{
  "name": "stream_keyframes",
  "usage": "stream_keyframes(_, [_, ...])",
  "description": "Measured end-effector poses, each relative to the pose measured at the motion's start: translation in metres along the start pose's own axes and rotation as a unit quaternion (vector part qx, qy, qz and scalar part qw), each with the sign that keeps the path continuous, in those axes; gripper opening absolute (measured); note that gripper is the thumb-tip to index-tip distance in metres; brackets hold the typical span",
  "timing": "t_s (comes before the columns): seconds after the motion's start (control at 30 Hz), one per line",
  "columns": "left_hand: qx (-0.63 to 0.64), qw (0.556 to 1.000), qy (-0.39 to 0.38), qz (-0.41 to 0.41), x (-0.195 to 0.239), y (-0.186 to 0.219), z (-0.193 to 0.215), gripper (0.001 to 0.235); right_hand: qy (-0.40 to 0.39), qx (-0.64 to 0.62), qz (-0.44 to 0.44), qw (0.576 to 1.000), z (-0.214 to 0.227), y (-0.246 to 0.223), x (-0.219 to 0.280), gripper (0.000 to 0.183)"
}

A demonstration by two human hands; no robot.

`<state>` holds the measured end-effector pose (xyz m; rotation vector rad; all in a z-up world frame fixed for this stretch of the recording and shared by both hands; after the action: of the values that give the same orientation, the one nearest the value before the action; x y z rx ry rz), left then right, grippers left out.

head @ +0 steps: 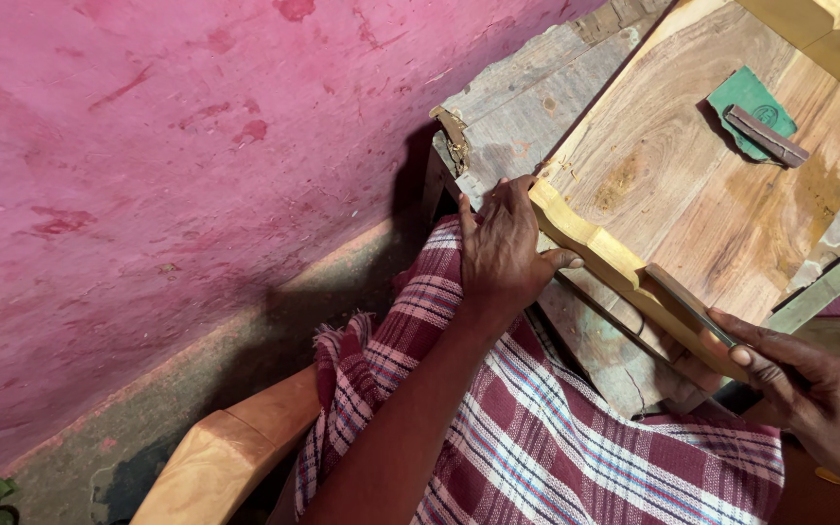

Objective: The person carves a small wooden piece using a chisel and mallet, then smooths the surface with a hand plane. The person repeatedly shapes and refines the edges of the wood while seated on the floor.

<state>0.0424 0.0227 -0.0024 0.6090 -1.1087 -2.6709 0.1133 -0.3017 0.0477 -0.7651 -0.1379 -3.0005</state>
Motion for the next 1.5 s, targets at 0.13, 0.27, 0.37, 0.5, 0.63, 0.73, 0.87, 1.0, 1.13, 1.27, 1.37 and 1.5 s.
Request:
stream_keyframes(0.13, [-0.001,1.0,-0.001,-0.003,0.002,0.0,-0.001,0.102,-0.022,-0.045,-0.009,0.999,0.0,-0.002,0.001,0.043])
stream_keyframes(0.27, [0.015,1.0,0.014,-0.016,0.004,0.0,-0.001,0.101,0.012,-0.035,0.016,0.999,0.004,-0.009,0.007,0.044])
stream_keyframes(0.37, [0.029,0.999,0.013,-0.02,0.004,0.0,-0.002,0.1,0.02,-0.11,0.049,0.993,0.009,-0.014,0.012,0.042])
stream_keyframes(0.5, [0.022,1.0,0.002,-0.013,0.004,-0.001,-0.003,0.1,-0.01,-0.079,-0.02,0.997,0.004,-0.009,0.012,0.048])
stream_keyframes(0.63, [0.018,1.0,0.008,-0.017,0.005,-0.001,-0.005,0.1,0.025,-0.12,0.062,0.991,0.011,-0.015,0.017,0.043])
stream_keyframes(0.73, [-0.002,0.999,0.018,-0.027,0.004,0.0,-0.004,0.102,-0.001,-0.051,-0.006,0.999,0.011,-0.016,0.019,0.045])
stream_keyframes(0.87, [-0.013,1.0,-0.011,-0.011,0.007,0.0,-0.006,0.103,0.027,0.026,0.052,0.998,0.017,-0.042,0.024,0.048])
stream_keyframes(1.0, [-0.009,0.995,0.067,-0.07,0.004,0.01,0.007,0.111,-0.011,-0.162,0.172,0.972,0.019,-0.067,0.007,0.039])
stream_keyframes(1.13, [0.036,0.999,0.03,-0.024,0.009,0.002,0.002,0.101,-0.052,-0.266,0.035,0.962,0.002,-0.018,-0.012,0.05])
stream_keyframes(1.27, [0.014,0.998,0.045,-0.028,0.009,0.0,-0.005,0.106,-0.051,-0.3,0.065,0.95,-0.012,0.017,-0.017,0.046])
stream_keyframes(1.37, [0.013,0.999,0.034,-0.027,0.007,-0.001,-0.004,0.107,-0.048,-0.244,0.035,0.968,-0.017,0.024,-0.011,0.045])
stream_keyframes(1.5, [0.028,0.997,0.054,-0.042,0.009,0.001,-0.003,0.11,-0.08,-0.235,0.069,0.966,-0.012,0.014,-0.007,0.045])
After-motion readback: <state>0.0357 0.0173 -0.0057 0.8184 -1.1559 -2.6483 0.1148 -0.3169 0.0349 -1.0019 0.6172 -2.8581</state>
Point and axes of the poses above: each hand's wrist, its own x-axis away from the middle knuckle, its own z-axis out of the back of the hand, y = z × x, the point moved 5 cm from there along -x, towards the middle knuckle, and after that the axes turned 15 degrees about -z, right-handed, at the moved point
